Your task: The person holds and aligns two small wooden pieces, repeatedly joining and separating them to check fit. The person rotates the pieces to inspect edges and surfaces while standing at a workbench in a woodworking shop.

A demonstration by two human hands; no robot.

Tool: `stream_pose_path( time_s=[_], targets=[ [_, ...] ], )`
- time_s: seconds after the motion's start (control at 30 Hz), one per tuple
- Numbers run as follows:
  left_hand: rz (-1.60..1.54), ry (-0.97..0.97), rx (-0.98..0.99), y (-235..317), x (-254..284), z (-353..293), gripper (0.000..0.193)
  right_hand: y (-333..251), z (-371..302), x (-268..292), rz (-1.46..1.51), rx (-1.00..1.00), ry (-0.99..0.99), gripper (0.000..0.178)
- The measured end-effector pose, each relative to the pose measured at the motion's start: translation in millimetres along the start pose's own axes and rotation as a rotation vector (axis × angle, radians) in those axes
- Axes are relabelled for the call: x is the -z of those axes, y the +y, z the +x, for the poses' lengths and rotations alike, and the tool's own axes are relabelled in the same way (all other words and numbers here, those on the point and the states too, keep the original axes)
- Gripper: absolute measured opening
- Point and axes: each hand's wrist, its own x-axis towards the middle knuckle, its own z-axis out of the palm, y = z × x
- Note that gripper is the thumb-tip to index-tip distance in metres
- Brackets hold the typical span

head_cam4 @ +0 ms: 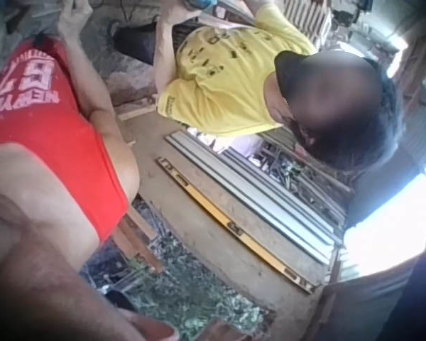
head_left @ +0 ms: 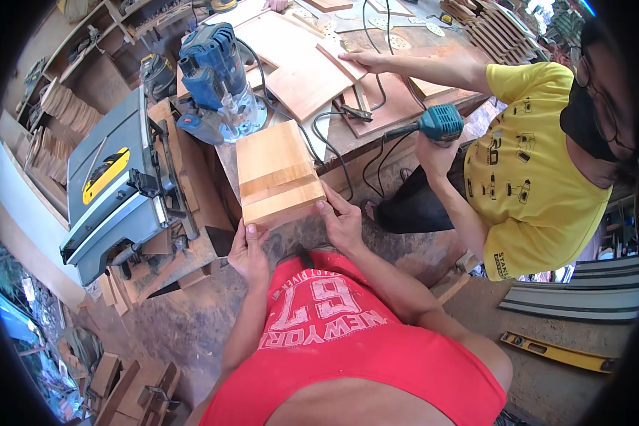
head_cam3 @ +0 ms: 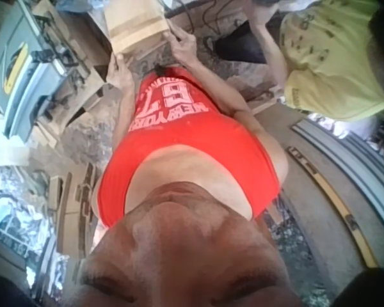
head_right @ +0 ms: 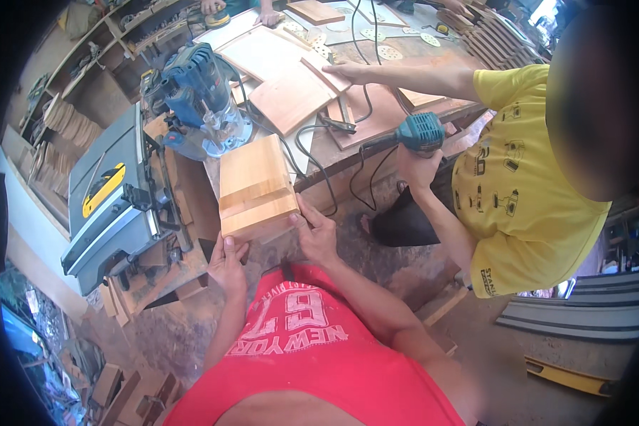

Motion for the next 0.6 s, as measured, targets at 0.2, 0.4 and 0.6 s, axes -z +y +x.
stream_pose_path(
  time_s=[0.2, 0.4, 0.6],
  targets=[
    [0.021, 0.039, -0.034, 9, -7, -1, 0.039, 7, 0, 1, 0.012, -0.015, 0.026, 0.04],
    [-0.021, 0.037, -0.031, 6, -5, 5, 0.037, -15, 4, 0, 0.009, -0.051, 0.008, 0.041],
    [-0.009, 0.069, -0.081, 14, -6, 6, 0.037, -23, 5, -2, 0.002, -0.02, 0.003, 0.039]
  ],
)
